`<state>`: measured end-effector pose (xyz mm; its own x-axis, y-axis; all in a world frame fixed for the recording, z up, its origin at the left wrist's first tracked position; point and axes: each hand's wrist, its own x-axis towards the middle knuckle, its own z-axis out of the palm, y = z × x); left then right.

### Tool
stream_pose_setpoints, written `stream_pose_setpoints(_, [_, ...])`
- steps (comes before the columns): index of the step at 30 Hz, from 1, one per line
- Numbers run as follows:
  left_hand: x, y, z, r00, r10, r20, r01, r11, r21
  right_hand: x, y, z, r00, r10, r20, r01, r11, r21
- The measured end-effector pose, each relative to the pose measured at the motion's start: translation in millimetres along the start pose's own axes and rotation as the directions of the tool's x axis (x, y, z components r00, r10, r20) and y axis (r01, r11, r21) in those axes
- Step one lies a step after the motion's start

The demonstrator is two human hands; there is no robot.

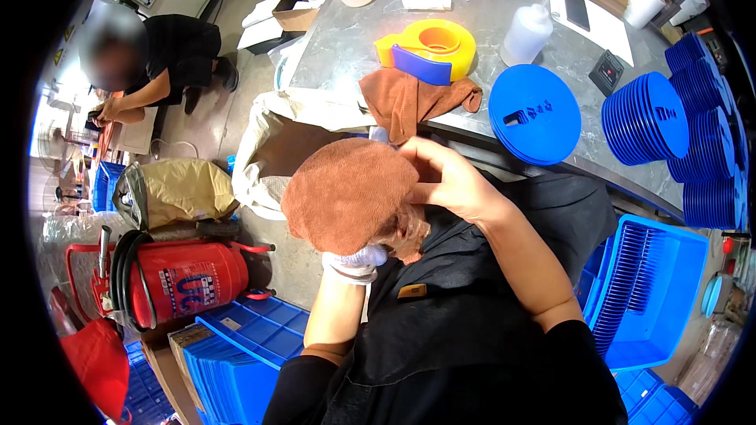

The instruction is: The person wipes a blue plastic circular object with a brown cloth. They then pick up a yellow and blue plastic component, wipe it with the cloth, and place it on the table. The person continues to wipe the blue circular object, turning it over to clean different sides.

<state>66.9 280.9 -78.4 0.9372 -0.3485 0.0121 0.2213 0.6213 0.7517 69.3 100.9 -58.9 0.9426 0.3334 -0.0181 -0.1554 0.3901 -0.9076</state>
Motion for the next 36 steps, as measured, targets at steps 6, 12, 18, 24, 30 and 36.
stream_pose_setpoints(6, [3.9, -12.6, -18.4, 0.993, 0.073, 0.098, -0.094, 0.968, 0.231, -0.9, 32.0, 9.3, 0.950, 0.065, -0.305, -0.002, 0.980, 0.201])
stream_pose_setpoints(12, [7.7, -15.8, -10.2, 0.997, -0.022, 0.076, 0.040, 0.970, -0.242, -37.7, 7.2, -2.7, 0.659, -0.711, -0.244, 0.372, 0.590, -0.716])
stream_pose_setpoints(18, [15.1, -36.9, -4.1, 0.993, -0.058, 0.102, 0.090, 0.932, -0.352, -41.6, 6.8, 12.1, 0.836, -0.549, -0.009, 0.383, 0.594, -0.707])
stream_pose_setpoints(24, [5.4, -21.1, 12.2, 0.974, -0.217, -0.070, 0.226, 0.960, 0.166, -42.5, -1.7, 2.0, 0.925, -0.381, -0.008, 0.278, 0.688, -0.670])
stream_pose_setpoints(30, [12.9, -24.6, 31.3, 0.991, -0.135, 0.027, 0.136, 0.989, -0.059, -38.5, 4.7, -0.6, 0.842, -0.539, -0.004, 0.269, 0.427, -0.863])
stream_pose_setpoints(36, [12.3, -35.1, 10.9, 0.990, -0.141, 0.016, 0.141, 0.990, -0.003, -35.1, 12.3, -1.5, 0.881, -0.469, -0.061, 0.155, 0.409, -0.899])
